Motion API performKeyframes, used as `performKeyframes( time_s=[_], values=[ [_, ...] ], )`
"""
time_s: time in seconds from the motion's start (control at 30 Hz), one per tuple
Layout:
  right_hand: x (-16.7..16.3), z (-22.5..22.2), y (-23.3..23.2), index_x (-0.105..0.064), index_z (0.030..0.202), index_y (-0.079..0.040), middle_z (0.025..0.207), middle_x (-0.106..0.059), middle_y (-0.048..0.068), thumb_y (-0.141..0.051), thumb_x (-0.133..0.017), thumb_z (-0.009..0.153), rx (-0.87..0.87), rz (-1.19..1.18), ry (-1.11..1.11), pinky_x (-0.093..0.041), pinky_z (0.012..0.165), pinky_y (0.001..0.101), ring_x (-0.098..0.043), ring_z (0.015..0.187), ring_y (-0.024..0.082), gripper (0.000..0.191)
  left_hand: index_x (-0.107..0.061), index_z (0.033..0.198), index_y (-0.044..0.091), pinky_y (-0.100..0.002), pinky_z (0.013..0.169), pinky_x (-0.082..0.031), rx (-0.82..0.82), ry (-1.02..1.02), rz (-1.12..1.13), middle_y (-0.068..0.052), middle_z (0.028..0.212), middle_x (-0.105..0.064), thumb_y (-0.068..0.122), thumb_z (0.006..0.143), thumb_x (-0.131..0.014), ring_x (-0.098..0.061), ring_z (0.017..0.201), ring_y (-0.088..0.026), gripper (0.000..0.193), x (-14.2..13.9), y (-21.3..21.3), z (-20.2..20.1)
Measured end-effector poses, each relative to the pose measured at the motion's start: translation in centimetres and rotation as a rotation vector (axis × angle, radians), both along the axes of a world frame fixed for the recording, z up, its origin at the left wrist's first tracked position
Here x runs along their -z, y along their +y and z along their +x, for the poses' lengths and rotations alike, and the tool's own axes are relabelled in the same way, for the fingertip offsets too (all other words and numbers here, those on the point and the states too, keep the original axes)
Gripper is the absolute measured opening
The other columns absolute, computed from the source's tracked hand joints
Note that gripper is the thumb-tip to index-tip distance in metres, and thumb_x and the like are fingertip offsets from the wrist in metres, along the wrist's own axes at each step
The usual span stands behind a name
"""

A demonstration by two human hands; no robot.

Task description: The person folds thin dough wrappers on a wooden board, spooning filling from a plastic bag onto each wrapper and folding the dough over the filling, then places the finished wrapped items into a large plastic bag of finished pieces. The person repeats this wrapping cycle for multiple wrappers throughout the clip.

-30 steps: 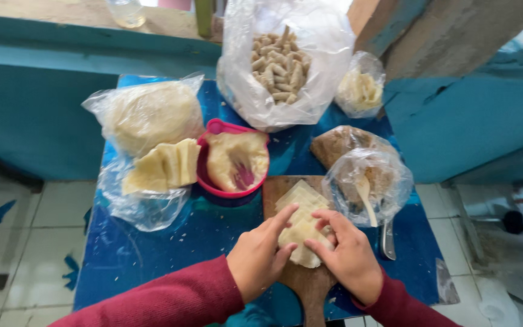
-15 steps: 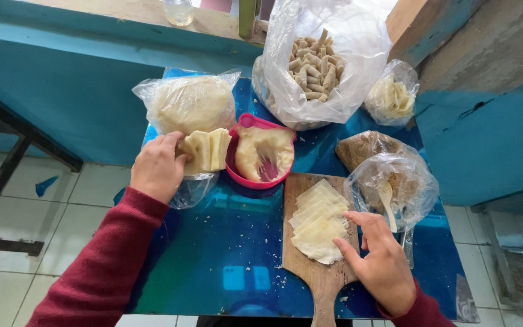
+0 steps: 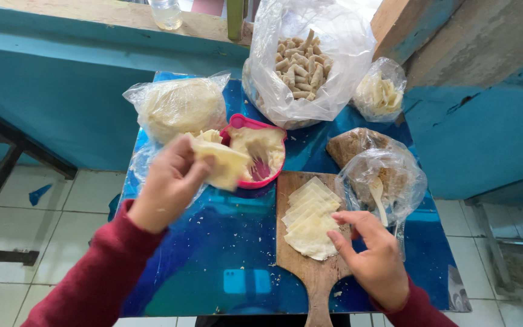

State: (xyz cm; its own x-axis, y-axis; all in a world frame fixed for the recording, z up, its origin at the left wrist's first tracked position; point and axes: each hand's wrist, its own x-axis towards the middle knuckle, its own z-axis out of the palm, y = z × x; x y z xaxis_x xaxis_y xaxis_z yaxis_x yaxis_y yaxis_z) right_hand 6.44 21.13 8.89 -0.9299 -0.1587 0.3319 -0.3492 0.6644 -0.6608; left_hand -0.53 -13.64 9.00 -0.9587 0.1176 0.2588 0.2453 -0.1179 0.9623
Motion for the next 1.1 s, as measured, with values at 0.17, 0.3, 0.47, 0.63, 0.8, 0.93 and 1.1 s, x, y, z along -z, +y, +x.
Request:
performKeyframes(
  time_s=[0.17,0.3,0.47,0.63,0.8,0.93,1.1],
  values=[
    [0.2,0.2,-1.3,-0.068,0.107,-0.004,0.093,-0.071,0.002,-0.011,-0.078,0.084,-0.110,-0.401,-0.199,-0.052,0.069,0.0239,-0.062,0.076,0.008,0.026,-0.058,0.122,0.002,-0.029,0.082,-0.057,0.261,-0.302,0.181,-0.008,0.107,-0.074,0.014,0.100,-0.060,-0.071,0.096,-0.013,0.025,1.2,8.3,1.6],
    [0.4,0.5,-1.4,-0.069,0.098,-0.005,0.084,-0.066,0.001,-0.014,-0.081,0.087,0.033,-0.255,0.087,-0.048,0.065,0.0239,-0.055,0.071,0.009,0.019,-0.058,0.126,0.005,-0.028,0.092,-0.056,0.412,-0.461,0.367,-0.003,0.116,-0.071,0.020,0.100,-0.057,-0.069,0.105,-0.010,0.030,2.3,13.6,3.0],
    [0.8,-0.4,-0.1,-0.070,0.098,-0.005,0.079,-0.067,0.001,-0.015,-0.085,0.079,0.096,-0.254,-0.077,-0.050,0.062,0.0246,-0.057,0.068,0.009,0.027,-0.061,0.124,0.002,-0.027,0.091,-0.055,0.471,-0.535,0.493,-0.004,0.116,-0.070,0.028,0.104,-0.051,-0.068,0.103,-0.010,0.034,5.0,16.2,3.9],
    [1.9,-0.8,0.2,-0.072,0.094,-0.006,0.079,-0.068,0.001,-0.011,-0.080,0.083,0.142,-0.163,-0.050,-0.048,0.060,0.0251,-0.057,0.065,0.010,0.015,-0.063,0.118,0.001,-0.024,0.085,-0.054,0.420,-0.448,0.389,-0.003,0.106,-0.071,0.020,0.103,-0.062,-0.066,0.096,-0.007,0.025,7.7,17.1,3.8],
    [2.0,-1.0,0.0,-0.071,0.095,-0.005,0.084,-0.069,0.005,-0.010,-0.081,0.080,0.036,-0.231,-0.047,-0.050,0.067,0.0274,-0.060,0.074,0.015,0.019,-0.063,0.104,0.000,-0.024,0.077,-0.055,0.319,-0.508,0.381,-0.006,0.095,-0.075,0.018,0.097,-0.069,-0.068,0.086,-0.008,0.020,8.5,16.5,3.2],
    [1.9,-0.9,-1.0,-0.067,0.101,-0.005,0.098,-0.070,0.009,-0.011,-0.085,0.073,-0.022,-0.083,0.196,-0.054,0.079,0.0308,-0.069,0.091,0.024,0.034,-0.064,0.104,-0.001,-0.024,0.078,-0.054,0.294,-0.493,0.364,-0.007,0.095,-0.075,0.016,0.098,-0.071,-0.068,0.087,-0.009,0.020,8.2,16.1,3.2],
    [1.4,-0.8,-1.7,-0.070,0.104,-0.007,0.104,-0.072,0.010,-0.009,-0.084,0.079,-0.013,-0.039,0.195,-0.056,0.084,0.0335,-0.071,0.096,0.028,0.029,-0.062,0.115,0.001,-0.024,0.087,-0.055,0.339,-0.443,0.384,-0.004,0.106,-0.074,0.014,0.092,-0.071,-0.068,0.099,-0.008,0.028,7.5,16.2,3.7]
  ],
)
